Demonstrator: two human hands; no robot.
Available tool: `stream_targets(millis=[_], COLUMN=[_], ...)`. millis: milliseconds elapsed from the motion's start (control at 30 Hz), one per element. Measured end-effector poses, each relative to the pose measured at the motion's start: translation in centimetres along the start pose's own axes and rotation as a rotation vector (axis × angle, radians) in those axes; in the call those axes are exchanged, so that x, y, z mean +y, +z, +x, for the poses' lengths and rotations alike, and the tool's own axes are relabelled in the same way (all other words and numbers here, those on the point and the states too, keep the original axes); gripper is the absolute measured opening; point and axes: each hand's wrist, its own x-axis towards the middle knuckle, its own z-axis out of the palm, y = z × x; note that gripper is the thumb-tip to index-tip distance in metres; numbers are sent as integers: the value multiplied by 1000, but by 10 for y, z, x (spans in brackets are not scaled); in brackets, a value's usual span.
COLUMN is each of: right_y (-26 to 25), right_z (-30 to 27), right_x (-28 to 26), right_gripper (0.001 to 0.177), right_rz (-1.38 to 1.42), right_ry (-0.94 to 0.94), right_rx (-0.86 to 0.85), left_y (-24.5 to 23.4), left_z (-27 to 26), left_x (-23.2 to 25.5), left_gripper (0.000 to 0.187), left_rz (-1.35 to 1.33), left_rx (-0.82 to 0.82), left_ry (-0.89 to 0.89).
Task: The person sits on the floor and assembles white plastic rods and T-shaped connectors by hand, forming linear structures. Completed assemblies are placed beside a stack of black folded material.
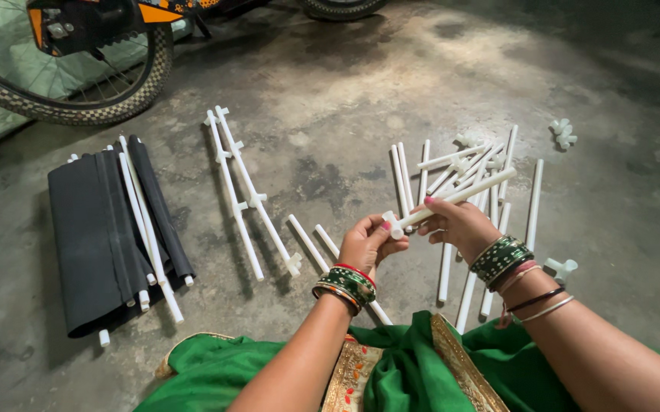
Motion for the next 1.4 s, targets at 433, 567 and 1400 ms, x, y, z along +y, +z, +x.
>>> stream_targets(millis=[433,567,1400], right_y=[-11,-12,-5], right_z=[16,22,10], right_x=[26,36,14], right_gripper=[28,29,21], right_rz=[182,237,176], right_ry=[-71,-10,-90], right_rx=[75,108,265], left_y=[3,12,-19], left_z=[-1,-10,2], left_x=[-6,-5,-15], left_gripper=[28,30,31], left_rz=[313,398,154], left_rx=[-8,32,-10], left_ry=[57,168,52])
